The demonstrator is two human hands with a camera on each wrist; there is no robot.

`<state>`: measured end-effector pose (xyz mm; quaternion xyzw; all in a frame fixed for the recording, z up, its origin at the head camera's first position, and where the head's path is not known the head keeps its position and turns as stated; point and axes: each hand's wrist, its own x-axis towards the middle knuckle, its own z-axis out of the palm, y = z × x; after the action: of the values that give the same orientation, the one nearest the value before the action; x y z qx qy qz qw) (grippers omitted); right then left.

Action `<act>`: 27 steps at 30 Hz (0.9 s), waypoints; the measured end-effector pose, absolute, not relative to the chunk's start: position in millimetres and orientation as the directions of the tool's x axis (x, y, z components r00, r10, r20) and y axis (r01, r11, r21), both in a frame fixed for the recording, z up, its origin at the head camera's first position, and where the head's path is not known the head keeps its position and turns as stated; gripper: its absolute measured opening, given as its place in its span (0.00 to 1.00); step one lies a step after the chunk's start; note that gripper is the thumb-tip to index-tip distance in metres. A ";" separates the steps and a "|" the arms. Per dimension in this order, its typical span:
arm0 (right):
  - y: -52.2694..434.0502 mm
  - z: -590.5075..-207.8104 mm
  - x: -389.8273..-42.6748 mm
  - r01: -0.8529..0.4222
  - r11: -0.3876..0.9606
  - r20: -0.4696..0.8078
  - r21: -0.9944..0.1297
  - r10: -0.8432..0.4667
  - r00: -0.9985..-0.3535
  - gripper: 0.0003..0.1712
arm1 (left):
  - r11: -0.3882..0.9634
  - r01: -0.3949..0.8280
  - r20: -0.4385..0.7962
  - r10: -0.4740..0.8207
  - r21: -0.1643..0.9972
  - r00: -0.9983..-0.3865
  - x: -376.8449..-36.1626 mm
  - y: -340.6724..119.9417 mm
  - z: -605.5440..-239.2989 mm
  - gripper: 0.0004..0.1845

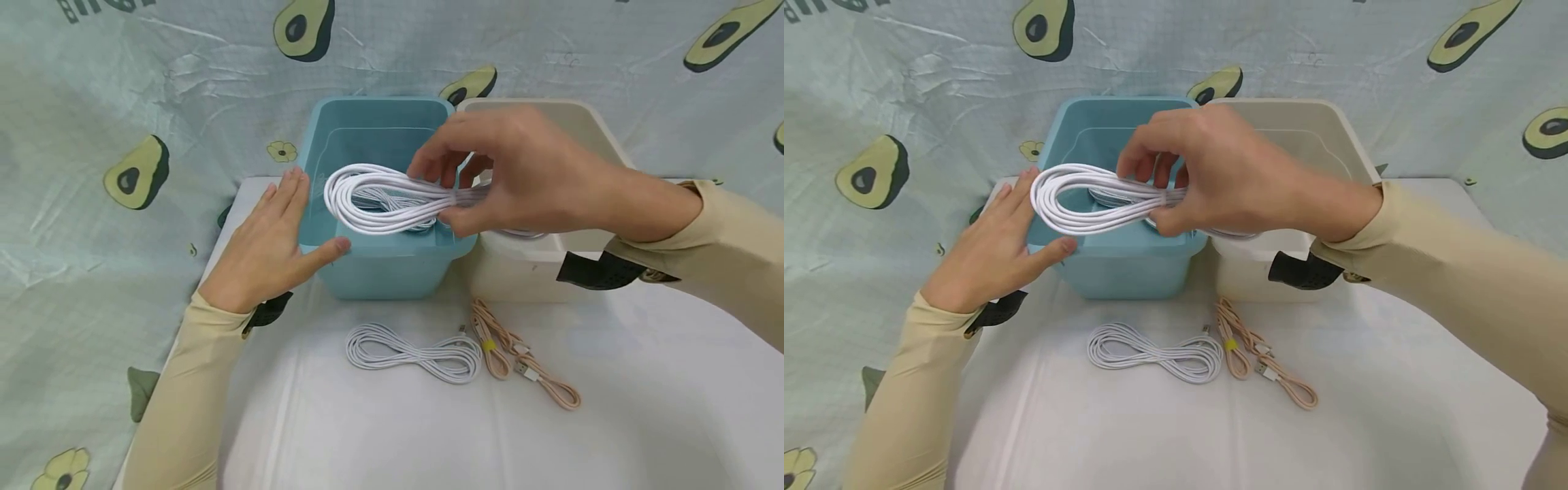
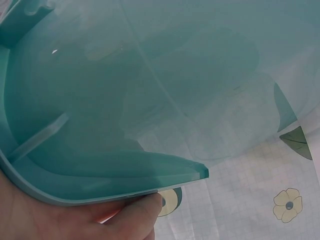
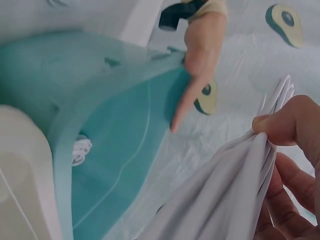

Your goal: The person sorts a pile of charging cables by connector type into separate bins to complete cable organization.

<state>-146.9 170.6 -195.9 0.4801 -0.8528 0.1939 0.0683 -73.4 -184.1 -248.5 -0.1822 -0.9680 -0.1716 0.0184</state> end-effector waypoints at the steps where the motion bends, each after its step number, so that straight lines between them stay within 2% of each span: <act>1: 166.4 -188.5 -141.8 -0.842 0.467 0.307 -0.269 -0.787 -0.535 0.32 | 0.874 0.360 0.100 0.347 0.326 -0.933 -73.6 -184.0 -248.8 0.60; 3: 149.0 -156.2 -111.2 -0.816 0.496 0.305 -0.297 -0.760 -0.574 0.26 | 0.874 0.362 0.105 0.347 0.324 -0.932 -74.0 -183.9 -249.3 0.60; 7: 132.6 -134.9 -96.1 -0.778 0.567 0.310 -0.268 -0.714 -0.627 0.23 | 0.874 0.366 0.116 0.348 0.319 -0.930 -74.5 -184.3 -250.3 0.60; 27: 105.8 -128.9 -131.6 -0.640 0.688 0.235 -0.342 -0.597 -0.767 0.23 | 0.879 0.365 0.111 0.347 0.307 -0.931 -64.9 -180.5 -245.4 0.59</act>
<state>-131.6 105.8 -128.9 0.3371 -0.9172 0.2059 0.0526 -64.9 -180.5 -245.4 -0.1836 -0.9690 -0.1634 0.0266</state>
